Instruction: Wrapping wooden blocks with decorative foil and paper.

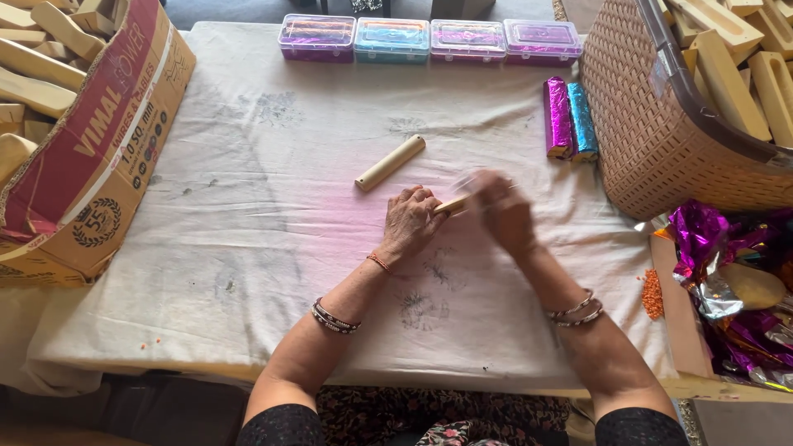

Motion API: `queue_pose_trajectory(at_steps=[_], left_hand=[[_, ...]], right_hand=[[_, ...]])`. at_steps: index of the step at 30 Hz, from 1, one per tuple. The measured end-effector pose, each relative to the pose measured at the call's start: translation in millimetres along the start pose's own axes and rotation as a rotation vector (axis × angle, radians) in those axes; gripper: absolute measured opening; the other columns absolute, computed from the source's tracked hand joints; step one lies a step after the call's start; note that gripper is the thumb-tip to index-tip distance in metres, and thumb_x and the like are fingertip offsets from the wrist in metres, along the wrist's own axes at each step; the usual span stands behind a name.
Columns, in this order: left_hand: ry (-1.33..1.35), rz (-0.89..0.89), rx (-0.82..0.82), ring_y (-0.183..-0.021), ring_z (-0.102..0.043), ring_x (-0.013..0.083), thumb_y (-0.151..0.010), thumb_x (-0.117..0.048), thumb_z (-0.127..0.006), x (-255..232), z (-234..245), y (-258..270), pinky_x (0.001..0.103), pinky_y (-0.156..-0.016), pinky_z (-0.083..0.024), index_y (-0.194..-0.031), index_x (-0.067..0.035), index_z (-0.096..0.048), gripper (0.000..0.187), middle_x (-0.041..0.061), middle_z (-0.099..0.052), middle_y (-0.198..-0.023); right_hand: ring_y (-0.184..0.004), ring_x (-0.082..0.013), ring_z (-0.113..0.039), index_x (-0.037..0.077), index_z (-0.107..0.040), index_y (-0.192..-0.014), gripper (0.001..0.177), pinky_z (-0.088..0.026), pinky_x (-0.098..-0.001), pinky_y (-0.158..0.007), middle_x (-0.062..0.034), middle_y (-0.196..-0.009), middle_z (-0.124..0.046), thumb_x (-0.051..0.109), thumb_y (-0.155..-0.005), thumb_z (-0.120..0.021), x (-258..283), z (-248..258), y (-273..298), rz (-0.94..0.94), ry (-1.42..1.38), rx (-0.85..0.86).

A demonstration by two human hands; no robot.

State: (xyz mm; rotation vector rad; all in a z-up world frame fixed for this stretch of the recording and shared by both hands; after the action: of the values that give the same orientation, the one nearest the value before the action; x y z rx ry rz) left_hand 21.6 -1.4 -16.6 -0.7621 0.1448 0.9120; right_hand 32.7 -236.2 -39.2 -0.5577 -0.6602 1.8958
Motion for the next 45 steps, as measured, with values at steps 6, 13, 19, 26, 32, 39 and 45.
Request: queue_pose_trajectory(at_steps=[6, 13, 19, 26, 32, 39, 45], left_hand=[[0.001, 0.028, -0.011, -0.127, -0.055, 0.0278, -0.094, -0.034, -0.07, 10.0, -10.2, -0.1, 0.047, -0.1, -0.042, -0.11, -0.008, -0.073, 0.031, 0.009, -0.067, -0.127], [0.025, 0.129, 0.112, -0.107, -0.06, 0.0252, -0.097, -0.028, -0.067, 12.2, -15.6, -1.3, 0.044, -0.095, -0.046, -0.13, -0.008, -0.067, 0.038, 0.01, -0.064, -0.119], [-0.032, 0.019, 0.011, -0.111, -0.062, 0.0252, -0.085, -0.03, -0.075, -0.3, 0.3, -3.5, 0.043, -0.094, -0.046, -0.113, -0.012, -0.074, 0.033, 0.007, -0.067, -0.119], [0.018, 0.061, 0.009, -0.106, -0.065, 0.0233, -0.1, -0.02, -0.065, 6.0, 2.1, -4.9, 0.041, -0.09, -0.047, -0.106, -0.013, -0.072, 0.012, 0.004, -0.073, -0.114], [0.022, 0.02, -0.084, -0.101, -0.067, 0.0216, -0.099, -0.02, -0.061, 16.0, -6.8, -7.1, 0.041, -0.086, -0.048, -0.109, -0.013, -0.068, 0.014, 0.004, -0.075, -0.104], [-0.14, 0.165, -0.245, -0.085, -0.067, 0.0202, -0.108, -0.032, -0.058, 52.3, -4.3, -14.1, 0.037, -0.077, -0.048, -0.108, -0.012, -0.069, 0.023, 0.006, -0.076, -0.095], [-0.327, 0.23, -0.274, -0.109, -0.062, 0.0255, -0.104, -0.045, -0.056, 83.4, -0.8, -20.4, 0.052, -0.099, -0.042, -0.115, -0.013, -0.07, 0.037, 0.01, -0.071, -0.118]], right_hand=[[-0.11, -0.0257, -0.068, 0.012, -0.065, -0.128, 0.039, -0.045, -0.0617, -0.106, -0.0094, -0.125, -0.07, 0.032, -0.095, -0.064, 35.3, 29.2, -29.7, 0.235, -0.056, 0.125], [-0.103, -0.0284, -0.071, 0.01, -0.069, -0.124, 0.028, -0.06, -0.0455, -0.091, -0.0119, -0.116, -0.072, 0.03, -0.106, -0.064, -57.1, 11.8, -0.3, -0.385, -0.131, 0.225], [-0.098, -0.0262, -0.071, 0.002, -0.063, -0.131, 0.029, -0.062, -0.0415, -0.081, -0.0152, -0.123, -0.07, 0.019, -0.108, -0.063, -0.6, 9.0, -8.8, -0.173, -0.249, 0.05], [-0.12, -0.0236, -0.065, 0.012, -0.066, -0.13, 0.042, -0.044, -0.0647, -0.104, -0.0071, -0.134, -0.068, 0.02, -0.089, -0.071, 24.6, 32.2, -29.0, 0.161, -0.041, 0.132], [-0.111, -0.0276, -0.069, 0.012, -0.07, -0.122, 0.019, -0.058, -0.0441, -0.095, -0.0099, -0.125, -0.072, 0.022, -0.106, -0.068, -38.5, 29.3, -10.2, -0.306, -0.157, 0.147], [-0.11, -0.0344, -0.07, 0.004, -0.07, -0.126, 0.033, -0.057, -0.0431, -0.093, -0.017, -0.123, -0.071, -0.001, -0.095, -0.06, -22.5, 57.6, -18.9, -0.33, -0.185, -0.066], [-0.118, -0.0316, -0.066, 0.006, -0.074, -0.121, 0.029, -0.053, -0.0405, -0.104, -0.0146, -0.127, -0.07, 0.01, -0.094, -0.066, -29.0, 33.9, -10.6, -0.321, -0.084, 0.145]])
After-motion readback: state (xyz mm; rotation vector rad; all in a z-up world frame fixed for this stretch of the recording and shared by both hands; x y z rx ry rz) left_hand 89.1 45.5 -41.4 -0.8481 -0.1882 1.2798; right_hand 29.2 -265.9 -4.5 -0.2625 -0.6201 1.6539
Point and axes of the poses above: each hand's wrist, its own y-axis away from the middle knuckle, its own z-axis out of the back of the hand, x = y × z, the point moved 2 cm from there along -y, towards the middle knuckle
